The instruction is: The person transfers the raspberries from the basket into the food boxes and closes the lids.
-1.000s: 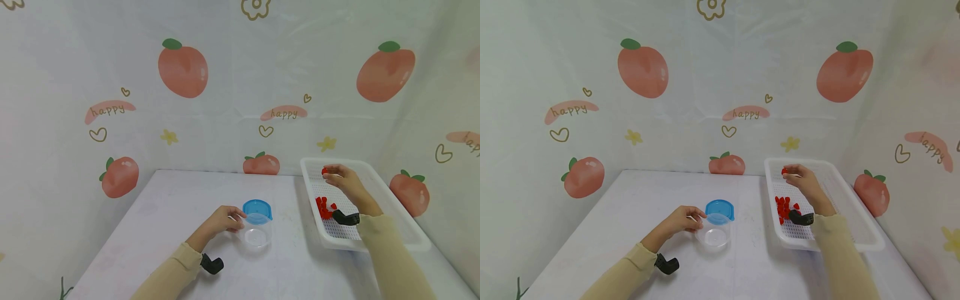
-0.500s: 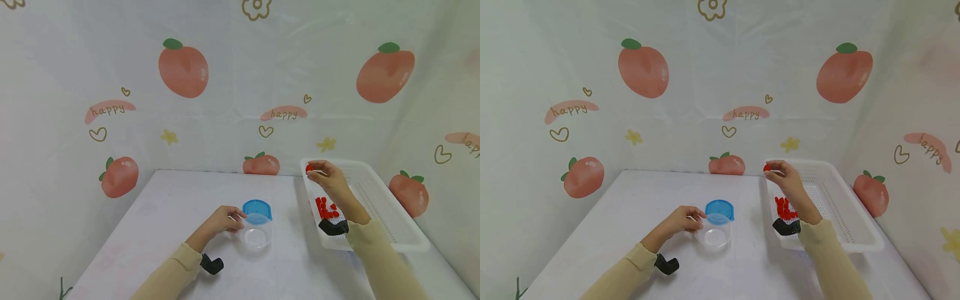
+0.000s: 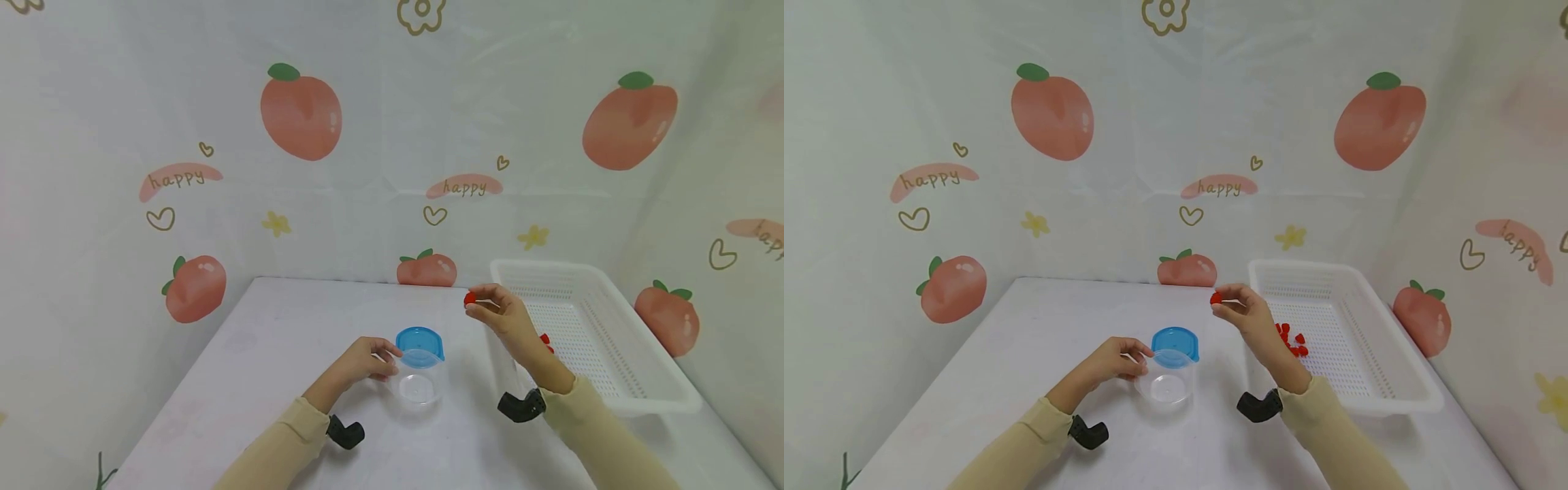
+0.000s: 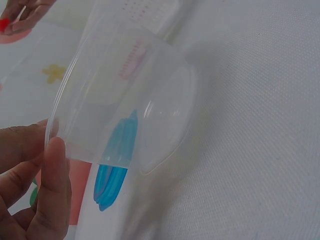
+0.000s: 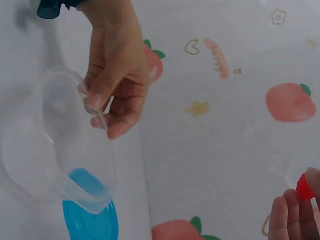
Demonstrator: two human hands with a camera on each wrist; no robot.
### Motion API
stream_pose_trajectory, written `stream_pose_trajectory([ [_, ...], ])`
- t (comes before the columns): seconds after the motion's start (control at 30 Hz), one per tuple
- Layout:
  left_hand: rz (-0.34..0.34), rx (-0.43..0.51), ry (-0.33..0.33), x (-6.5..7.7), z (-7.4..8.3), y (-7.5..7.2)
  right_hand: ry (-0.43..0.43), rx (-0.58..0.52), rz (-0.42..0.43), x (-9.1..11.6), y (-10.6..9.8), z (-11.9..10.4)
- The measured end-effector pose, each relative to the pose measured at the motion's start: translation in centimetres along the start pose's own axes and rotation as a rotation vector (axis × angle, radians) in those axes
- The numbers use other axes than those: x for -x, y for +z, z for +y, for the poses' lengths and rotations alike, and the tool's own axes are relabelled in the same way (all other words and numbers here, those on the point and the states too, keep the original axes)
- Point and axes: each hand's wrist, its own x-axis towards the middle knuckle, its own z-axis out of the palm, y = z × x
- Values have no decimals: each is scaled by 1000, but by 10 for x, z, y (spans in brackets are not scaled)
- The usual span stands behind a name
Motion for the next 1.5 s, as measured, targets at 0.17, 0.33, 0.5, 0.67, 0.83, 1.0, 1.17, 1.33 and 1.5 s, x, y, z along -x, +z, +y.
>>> stream_pose_trajectory([
  [0.17, -5, 3, -2, 0, -2, -1, 66, 48, -9, 8, 19, 6],
  [0.33, -11, 10, -5, -2, -4, -2, 80, 68, -19, 15, 35, 14],
  [0.5, -15, 8, 3, -3, -4, -1, 99, 64, -57, 25, 47, 26],
  [0.67, -17, 14, -1, -2, -3, -2, 149, 81, -91, 32, 54, 39],
  [0.83, -17, 16, 3, -1, -1, -1, 184, 92, -111, 37, 57, 48],
  [1.0, -6, 8, 4, 1, 1, 0, 185, 96, -122, 39, 60, 53],
  [1.17, 6, 2, -1, 1, 0, 1, 181, 100, -130, 39, 62, 59],
  [1.33, 12, 9, -2, -1, -3, 2, 184, 115, -142, 38, 62, 63],
  [1.5, 13, 16, -8, -2, -3, 1, 178, 140, -152, 37, 62, 65],
])
